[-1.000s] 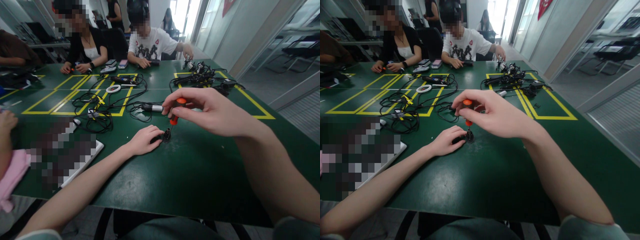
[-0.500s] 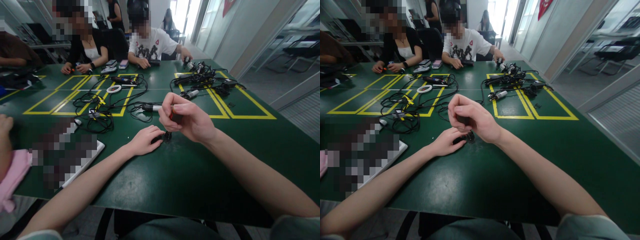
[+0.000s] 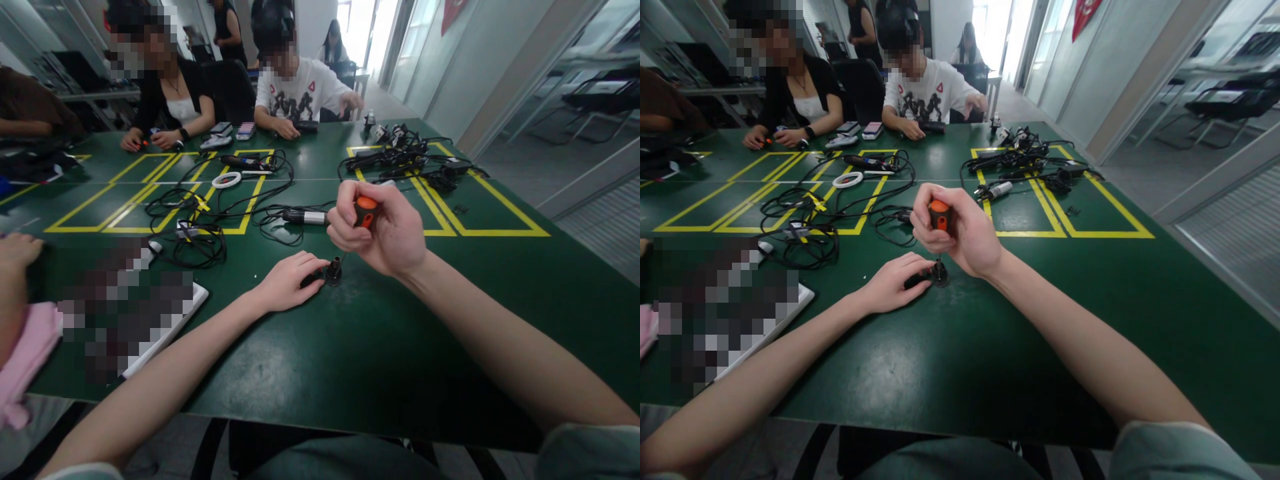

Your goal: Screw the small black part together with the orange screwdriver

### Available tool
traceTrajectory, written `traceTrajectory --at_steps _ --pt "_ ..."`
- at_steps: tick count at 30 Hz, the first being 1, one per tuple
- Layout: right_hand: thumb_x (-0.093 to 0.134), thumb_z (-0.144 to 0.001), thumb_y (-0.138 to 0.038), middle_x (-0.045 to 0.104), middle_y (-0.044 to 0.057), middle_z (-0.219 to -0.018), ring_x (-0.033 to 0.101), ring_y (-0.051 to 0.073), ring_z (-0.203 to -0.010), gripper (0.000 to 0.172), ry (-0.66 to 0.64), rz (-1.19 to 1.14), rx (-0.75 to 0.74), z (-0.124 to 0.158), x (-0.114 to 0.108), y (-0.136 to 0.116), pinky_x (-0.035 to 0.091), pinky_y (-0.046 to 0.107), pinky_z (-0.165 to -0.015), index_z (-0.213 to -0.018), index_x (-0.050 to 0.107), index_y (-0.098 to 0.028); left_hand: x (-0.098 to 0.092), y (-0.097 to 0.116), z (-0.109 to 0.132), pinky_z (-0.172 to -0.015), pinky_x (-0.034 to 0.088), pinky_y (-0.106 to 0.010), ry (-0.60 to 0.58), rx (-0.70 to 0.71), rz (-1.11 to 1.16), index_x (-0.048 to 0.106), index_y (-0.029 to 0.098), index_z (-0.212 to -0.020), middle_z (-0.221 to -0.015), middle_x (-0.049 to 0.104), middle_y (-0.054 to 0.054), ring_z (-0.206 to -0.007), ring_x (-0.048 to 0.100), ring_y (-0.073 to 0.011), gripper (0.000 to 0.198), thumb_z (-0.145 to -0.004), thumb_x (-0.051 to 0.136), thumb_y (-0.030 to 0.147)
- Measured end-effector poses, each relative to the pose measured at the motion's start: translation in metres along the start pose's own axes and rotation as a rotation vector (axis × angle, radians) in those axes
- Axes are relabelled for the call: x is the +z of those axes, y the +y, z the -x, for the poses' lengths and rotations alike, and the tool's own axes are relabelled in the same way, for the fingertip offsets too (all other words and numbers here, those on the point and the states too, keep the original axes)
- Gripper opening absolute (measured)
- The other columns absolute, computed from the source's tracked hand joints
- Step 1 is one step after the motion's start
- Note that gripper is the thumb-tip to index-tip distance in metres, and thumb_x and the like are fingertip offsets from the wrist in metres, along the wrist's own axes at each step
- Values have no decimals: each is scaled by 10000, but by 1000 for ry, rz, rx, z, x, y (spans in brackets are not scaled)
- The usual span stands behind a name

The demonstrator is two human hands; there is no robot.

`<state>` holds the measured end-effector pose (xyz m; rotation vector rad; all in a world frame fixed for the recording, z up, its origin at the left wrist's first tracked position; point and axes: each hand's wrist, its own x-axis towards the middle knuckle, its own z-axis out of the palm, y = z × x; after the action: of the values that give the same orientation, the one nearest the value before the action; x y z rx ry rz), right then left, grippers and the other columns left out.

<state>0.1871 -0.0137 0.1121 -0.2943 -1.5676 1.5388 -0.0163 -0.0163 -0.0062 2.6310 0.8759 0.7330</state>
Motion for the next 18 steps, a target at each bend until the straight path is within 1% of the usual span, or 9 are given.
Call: traceTrajectory --at_steps 2,5,7,9,11,13,16,18 --pt "495 -1059 -541 259 -109 -529 170 85 -435 393 -9 -48 7 0 -2 1 235 207 -448 -805 447 -246 0 0 0 -863 590 -368 -2 -4 2 668 171 -1311 -1047 730 -94 -952 687 -233 301 -1043 577 272" --pt "556 -1031 -436 304 -123 -516 173 70 -413 298 -35 -99 0 -1 -7 3 238 178 -430 -835 437 -245 -1 0 1 -864 585 -355 -19 -22 5 671 190 -1306 -1054 728 -86 -960 687 -226 290 -1039 585 269" --pt "585 -1024 -389 385 -110 -540 225 63 -405 284 -47 -110 -14 -2 -10 3 254 176 -419 -828 447 -236 -1 0 1 -863 582 -350 -20 -26 10 675 193 -1300 -1066 728 -88 -963 688 -224 284 -1040 583 262" --pt "615 -1022 -387 474 -79 -600 321 63 -417 302 -45 -113 -22 -4 -12 2 299 189 -421 -811 475 -222 -1 0 1 -863 581 -354 -13 -21 19 681 186 -1291 -1065 729 -92 -962 687 -226 279 -1042 577 255" --pt "639 -1025 -412 508 -55 -642 396 72 -451 357 -31 -116 -13 -5 -13 0 351 209 -443 -773 486 -211 -1 0 1 -863 580 -360 -11 -16 29 685 179 -1280 -1051 731 -94 -953 684 -228 273 -1044 571 257" --pt "643 -1036 -443 465 -56 -620 390 75 -470 422 -15 -124 8 -6 -13 -1 361 215 -461 -728 474 -209 -1 0 0 -862 578 -363 -10 -12 37 688 173 -1265 -1037 734 -96 -946 682 -230 266 -1043 570 258" --pt "605 -1062 -494 354 -74 -554 300 73 -459 503 -34 -139 43 -5 -12 -3 303 206 -448 -681 434 -214 -2 1 0 -848 571 -358 0 -10 53 692 169 -1238 -1017 735 -93 -934 681 -230 248 -1040 567 253" --pt "572 -1071 -532 299 -87 -523 240 71 -440 525 -66 -148 53 -3 -11 -3 261 206 -432 -679 414 -222 -2 1 0 -833 565 -346 6 -16 65 694 172 -1220 -997 732 -86 -919 683 -223 235 -1044 567 263"
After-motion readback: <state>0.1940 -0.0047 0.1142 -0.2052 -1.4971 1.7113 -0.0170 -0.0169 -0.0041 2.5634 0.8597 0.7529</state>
